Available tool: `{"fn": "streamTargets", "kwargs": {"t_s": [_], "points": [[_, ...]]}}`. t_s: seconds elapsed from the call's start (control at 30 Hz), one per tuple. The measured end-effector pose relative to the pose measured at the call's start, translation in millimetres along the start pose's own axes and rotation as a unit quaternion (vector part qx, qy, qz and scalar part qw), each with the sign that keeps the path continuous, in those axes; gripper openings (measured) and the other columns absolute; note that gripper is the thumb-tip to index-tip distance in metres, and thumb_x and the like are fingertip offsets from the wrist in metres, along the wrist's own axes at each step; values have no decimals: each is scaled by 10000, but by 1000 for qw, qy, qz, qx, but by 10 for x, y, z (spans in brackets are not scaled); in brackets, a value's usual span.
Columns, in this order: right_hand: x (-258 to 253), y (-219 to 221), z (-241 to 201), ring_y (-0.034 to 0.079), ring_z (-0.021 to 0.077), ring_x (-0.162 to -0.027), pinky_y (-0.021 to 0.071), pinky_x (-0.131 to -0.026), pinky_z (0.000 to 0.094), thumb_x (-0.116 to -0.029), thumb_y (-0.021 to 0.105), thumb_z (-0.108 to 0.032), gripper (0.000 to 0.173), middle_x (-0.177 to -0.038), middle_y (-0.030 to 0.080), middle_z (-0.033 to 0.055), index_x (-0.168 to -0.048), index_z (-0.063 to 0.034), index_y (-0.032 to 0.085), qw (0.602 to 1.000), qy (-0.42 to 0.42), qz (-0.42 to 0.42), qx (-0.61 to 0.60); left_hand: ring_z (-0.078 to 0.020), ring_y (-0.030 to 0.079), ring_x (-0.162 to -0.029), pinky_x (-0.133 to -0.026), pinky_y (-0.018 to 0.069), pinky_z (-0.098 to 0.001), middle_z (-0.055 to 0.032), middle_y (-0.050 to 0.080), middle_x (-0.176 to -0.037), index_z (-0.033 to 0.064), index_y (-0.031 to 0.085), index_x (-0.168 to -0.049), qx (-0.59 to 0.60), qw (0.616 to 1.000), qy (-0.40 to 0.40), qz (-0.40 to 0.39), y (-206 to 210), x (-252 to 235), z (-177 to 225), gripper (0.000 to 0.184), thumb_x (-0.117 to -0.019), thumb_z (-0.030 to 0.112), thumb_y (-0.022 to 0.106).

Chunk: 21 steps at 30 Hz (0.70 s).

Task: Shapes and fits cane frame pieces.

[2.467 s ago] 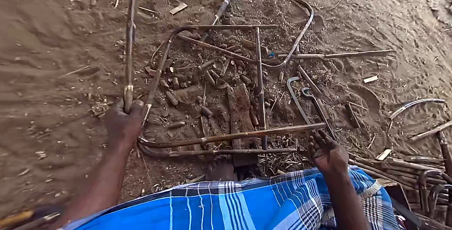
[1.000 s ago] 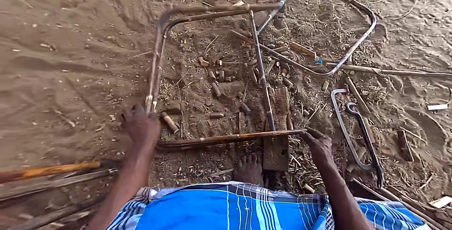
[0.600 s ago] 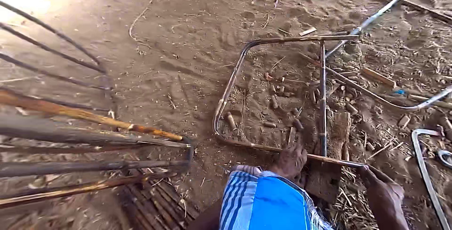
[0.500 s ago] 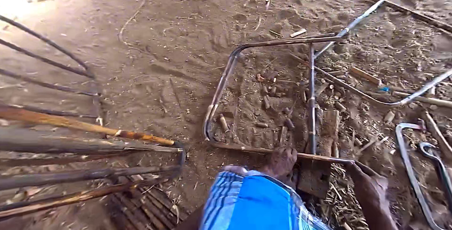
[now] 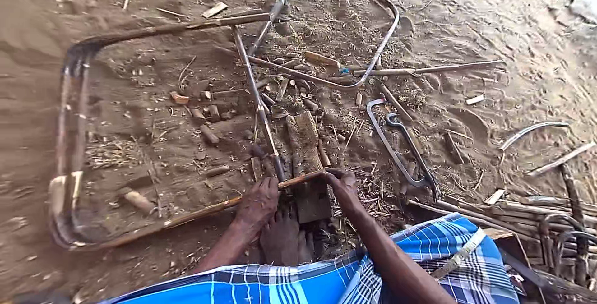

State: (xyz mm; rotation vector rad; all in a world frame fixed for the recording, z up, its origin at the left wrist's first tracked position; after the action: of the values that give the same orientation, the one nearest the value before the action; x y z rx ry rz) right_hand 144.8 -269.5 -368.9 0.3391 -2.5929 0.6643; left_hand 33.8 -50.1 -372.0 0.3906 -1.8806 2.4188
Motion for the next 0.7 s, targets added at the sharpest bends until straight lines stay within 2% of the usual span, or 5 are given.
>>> {"fn": "streamTargets", "kwargs": {"t_s": [0.07,0.2,0.37,0.53,0.7], "points": [[379,-25,21,655,323,-1142,553,-937,561,-951,726,-366,526,-1309,639,164,-1389,-100,610,990,-76,9,121,-414,686,-1051,-848,575,-553,-236,685,-1110,-50,637,-1162,-24,1000,2,7,29,11,44,233,-1001,117,613],[1043,342,362,440,423,-1413,421,-1124,561,-743,662,-814,1233,-1587,365,276,-1577,24,310,925,-90,-11,369,-412,682,-1056,-855,563,-546,-240,686,-1114,-46,631,-1176,-31,999,-9,-5,-72,-37,207,226,-1014,101,578],[812,365,370,430,387,-1431,423,-1140,486,-821,735,-574,1055,-1590,358,269,-1571,35,311,911,-141,-21,387,-409,682,-1049,-864,564,-539,-239,682,-1083,-60,620,-1167,-25,1000,-1,5,-75,-121,331,219,-1026,96,560],[473,230,224,568,371,-1283,490,-1046,514,-763,845,-458,964,-1433,555,225,-1486,36,441,911,-205,27,357,-397,695,-989,-857,564,-519,-224,690,-1035,-50,633,-1089,-42,998,17,31,-39,-92,305,151,-996,64,599],[261,-119,21,650,339,-1162,547,-964,554,-862,798,-475,856,-1300,650,179,-1509,-58,422,978,-68,-34,193,-428,680,-1051,-918,546,-568,-252,683,-1107,-61,630,-1182,-19,1000,-20,-13,-46,-81,233,228,-1016,83,568]]}}
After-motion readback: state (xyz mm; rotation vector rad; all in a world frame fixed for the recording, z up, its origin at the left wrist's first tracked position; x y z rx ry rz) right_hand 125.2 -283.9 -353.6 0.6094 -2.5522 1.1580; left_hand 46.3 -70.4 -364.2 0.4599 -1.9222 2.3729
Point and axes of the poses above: each hand's wrist, its own x-axis away from the middle knuckle, its own y-axis out of the palm, z = x × y, the point moved 1 cm from there along -x, towards the middle knuckle
